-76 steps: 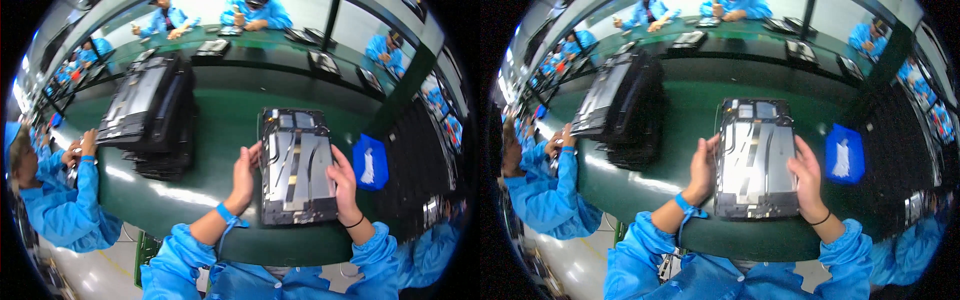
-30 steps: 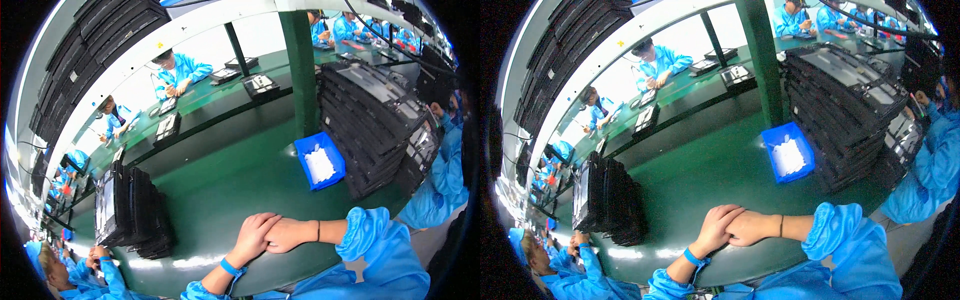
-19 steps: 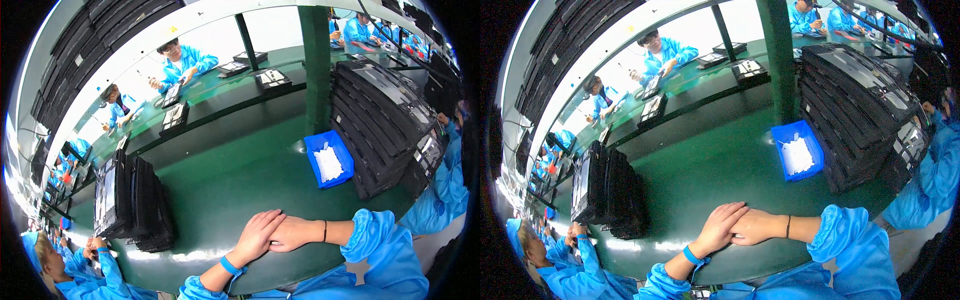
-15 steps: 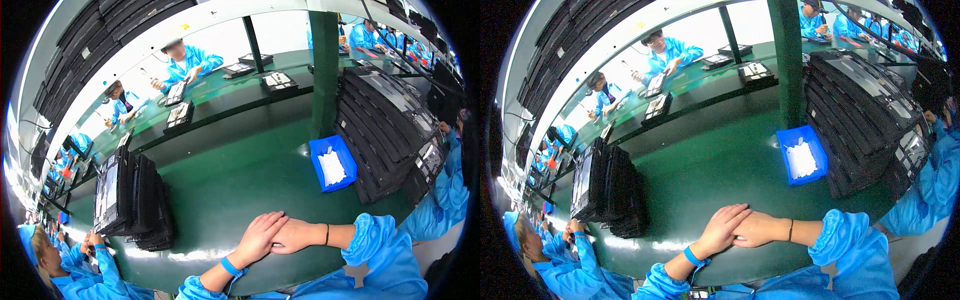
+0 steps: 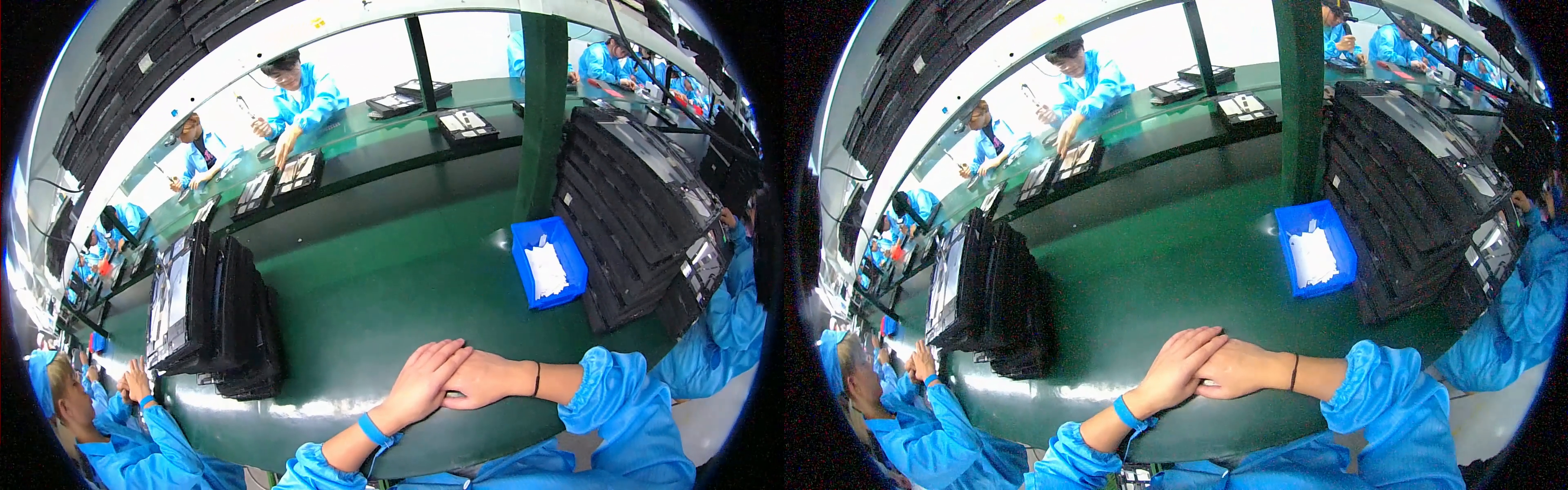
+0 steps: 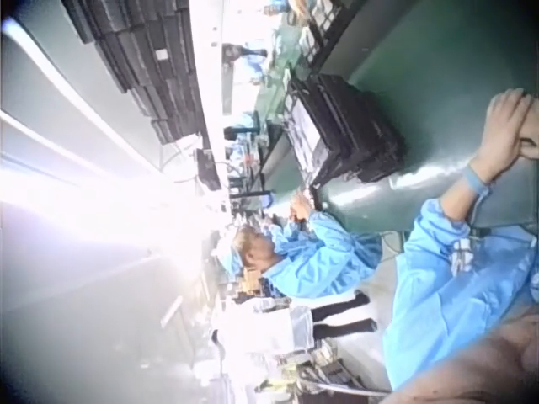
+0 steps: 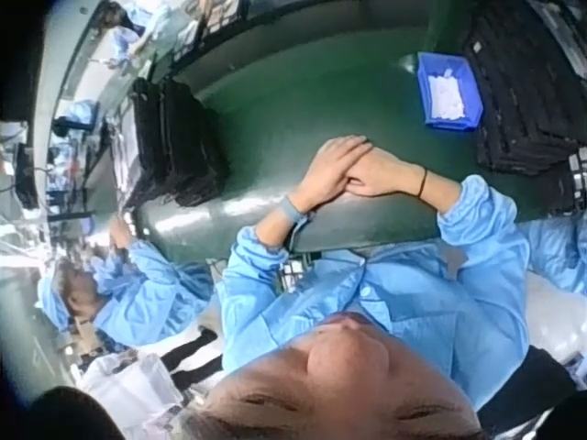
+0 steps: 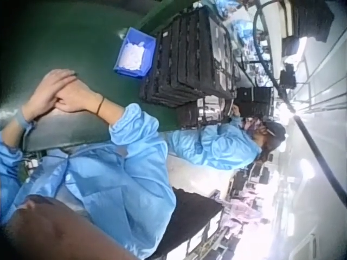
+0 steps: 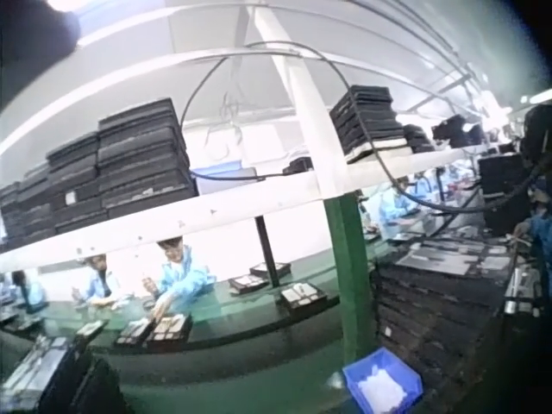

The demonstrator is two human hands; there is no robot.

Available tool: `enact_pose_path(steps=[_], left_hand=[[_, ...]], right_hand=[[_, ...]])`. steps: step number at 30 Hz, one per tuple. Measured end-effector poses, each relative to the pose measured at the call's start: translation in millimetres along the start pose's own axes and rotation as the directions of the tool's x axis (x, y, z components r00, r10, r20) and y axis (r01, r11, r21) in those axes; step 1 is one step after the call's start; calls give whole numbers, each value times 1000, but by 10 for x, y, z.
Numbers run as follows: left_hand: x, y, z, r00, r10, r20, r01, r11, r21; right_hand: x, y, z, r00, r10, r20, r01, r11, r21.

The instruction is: The person assembles tablet devices on an assembly line by positioning ribbon cables and pressing adhesive strips onto each tablet chassis by hand before passing them along the line.

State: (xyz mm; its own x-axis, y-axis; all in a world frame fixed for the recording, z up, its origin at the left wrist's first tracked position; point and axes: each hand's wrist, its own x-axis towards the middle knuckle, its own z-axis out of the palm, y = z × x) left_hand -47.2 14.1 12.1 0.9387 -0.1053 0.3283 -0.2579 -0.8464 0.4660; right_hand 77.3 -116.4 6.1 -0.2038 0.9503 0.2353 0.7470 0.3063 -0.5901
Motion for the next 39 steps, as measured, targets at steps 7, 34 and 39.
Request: enact_pose_path(steps=[7,34,39], left_hand=[[-16,7,-13,1000,8,-15,-9,1000,-22],[-22,-5,-1,1000,-3,2,3,1000,-17],[-20,1,-13,1000,-2,10,2,1000,-16]], right_hand=[[29,-60,-56,998,27,61,-27,1000,-6],[15,-29,-25,999,16,37,-15,1000,-24],[12,-11,-3,1000,0,20,1,1000,-27]])
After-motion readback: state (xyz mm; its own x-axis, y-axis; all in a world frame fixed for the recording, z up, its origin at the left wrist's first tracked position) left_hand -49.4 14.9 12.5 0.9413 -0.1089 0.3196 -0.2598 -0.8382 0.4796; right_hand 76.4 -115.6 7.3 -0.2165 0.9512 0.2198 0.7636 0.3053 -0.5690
